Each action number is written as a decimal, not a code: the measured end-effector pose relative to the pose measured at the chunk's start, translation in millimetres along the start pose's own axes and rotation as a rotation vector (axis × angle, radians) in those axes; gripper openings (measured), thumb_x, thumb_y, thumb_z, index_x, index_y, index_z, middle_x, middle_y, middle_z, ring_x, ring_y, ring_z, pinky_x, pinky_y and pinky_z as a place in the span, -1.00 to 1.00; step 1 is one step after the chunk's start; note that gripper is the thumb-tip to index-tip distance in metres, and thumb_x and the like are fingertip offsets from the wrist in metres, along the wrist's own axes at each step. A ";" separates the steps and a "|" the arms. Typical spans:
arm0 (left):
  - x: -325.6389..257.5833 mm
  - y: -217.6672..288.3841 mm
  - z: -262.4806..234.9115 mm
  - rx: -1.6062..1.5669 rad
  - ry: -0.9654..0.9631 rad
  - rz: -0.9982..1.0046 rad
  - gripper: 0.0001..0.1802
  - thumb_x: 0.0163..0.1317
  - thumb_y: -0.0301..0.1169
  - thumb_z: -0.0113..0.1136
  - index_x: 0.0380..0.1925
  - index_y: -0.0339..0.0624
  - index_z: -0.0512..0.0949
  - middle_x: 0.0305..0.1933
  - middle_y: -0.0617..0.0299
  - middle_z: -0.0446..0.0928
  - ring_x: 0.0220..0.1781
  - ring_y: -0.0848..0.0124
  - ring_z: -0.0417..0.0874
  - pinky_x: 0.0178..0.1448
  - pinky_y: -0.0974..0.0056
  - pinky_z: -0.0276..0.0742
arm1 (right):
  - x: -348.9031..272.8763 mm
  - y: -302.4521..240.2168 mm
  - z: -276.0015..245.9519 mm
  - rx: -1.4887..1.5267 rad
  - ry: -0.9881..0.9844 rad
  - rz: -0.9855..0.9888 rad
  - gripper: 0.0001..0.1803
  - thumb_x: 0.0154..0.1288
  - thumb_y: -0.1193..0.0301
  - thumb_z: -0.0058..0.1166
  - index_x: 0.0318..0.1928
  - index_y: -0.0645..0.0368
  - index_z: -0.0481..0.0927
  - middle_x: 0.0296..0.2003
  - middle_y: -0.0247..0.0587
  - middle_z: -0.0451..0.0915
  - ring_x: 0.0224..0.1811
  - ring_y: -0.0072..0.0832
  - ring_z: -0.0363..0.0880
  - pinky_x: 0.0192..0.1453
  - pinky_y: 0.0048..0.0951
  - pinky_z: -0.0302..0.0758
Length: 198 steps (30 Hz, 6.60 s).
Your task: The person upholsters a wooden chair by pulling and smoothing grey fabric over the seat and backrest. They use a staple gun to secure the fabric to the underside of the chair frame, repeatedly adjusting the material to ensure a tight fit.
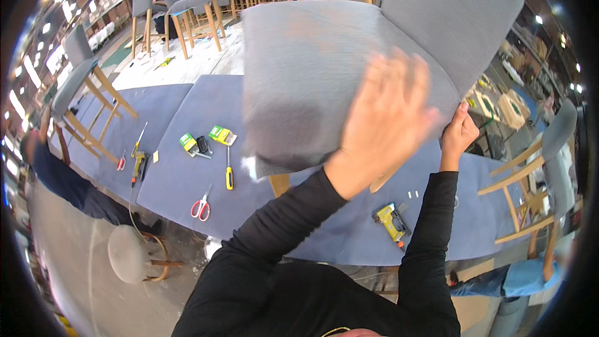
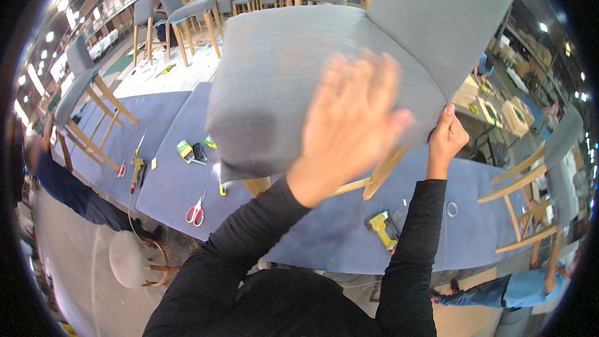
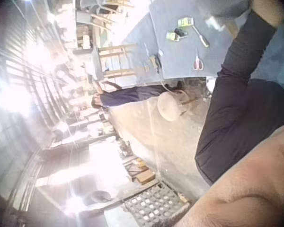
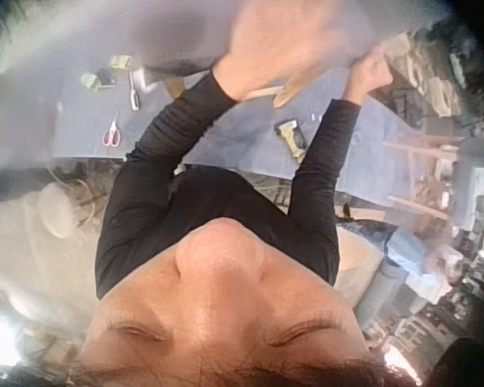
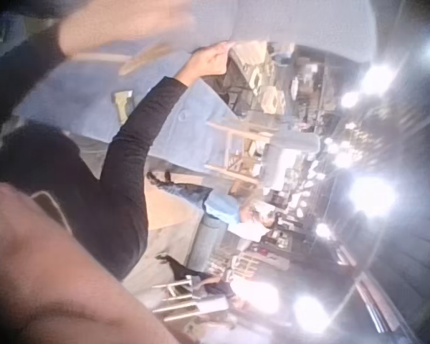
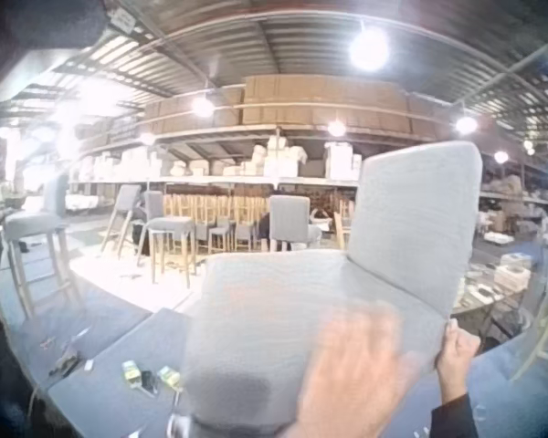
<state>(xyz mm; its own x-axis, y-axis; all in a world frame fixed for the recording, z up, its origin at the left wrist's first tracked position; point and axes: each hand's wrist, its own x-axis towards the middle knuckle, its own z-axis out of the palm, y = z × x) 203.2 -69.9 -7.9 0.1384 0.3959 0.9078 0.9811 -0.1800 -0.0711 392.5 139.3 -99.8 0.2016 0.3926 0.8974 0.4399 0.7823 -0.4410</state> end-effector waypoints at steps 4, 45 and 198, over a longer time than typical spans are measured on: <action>-26.4 8.8 -19.4 -0.658 0.033 0.033 -0.60 0.27 -0.12 0.35 -0.04 -0.16 0.65 -0.15 0.10 0.68 -0.17 0.19 0.71 -0.03 0.16 0.56 | 1.3 25.3 -5.5 -0.033 0.058 0.050 -0.29 0.62 0.10 -0.01 -0.65 0.34 0.27 -0.76 -0.34 0.13 -0.63 -0.62 0.04 -0.57 -0.29 0.01; -214.5 -85.6 -36.7 -0.589 0.412 -0.460 -0.68 0.03 -0.49 0.49 -0.67 -0.16 0.46 -0.62 0.32 0.45 -0.59 0.33 0.42 -0.46 0.22 0.20 | -11.7 9.0 -5.4 -0.174 0.016 0.157 -0.17 0.67 -0.13 -0.34 -0.19 0.44 0.70 -0.43 -0.22 0.69 -0.35 -0.56 0.58 -0.22 -0.44 0.50; -192.7 -157.9 -62.5 -0.158 0.157 -0.577 -0.53 0.44 -0.42 0.21 -0.72 -0.31 0.45 -0.70 0.19 0.49 -0.66 0.45 0.45 -0.51 0.28 0.27 | -34.8 -15.1 52.8 0.014 0.183 -0.147 -0.51 0.55 0.27 0.10 -0.45 0.49 0.57 -0.18 0.16 0.75 -0.27 -0.50 0.61 0.17 -0.28 0.59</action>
<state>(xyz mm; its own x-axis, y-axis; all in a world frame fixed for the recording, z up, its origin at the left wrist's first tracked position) 13.1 -174.1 -145.9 -0.4422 0.3343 0.8323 0.8581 -0.1126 0.5010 332.7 139.3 -125.1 0.2925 0.1804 0.9391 0.4645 0.8316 -0.3044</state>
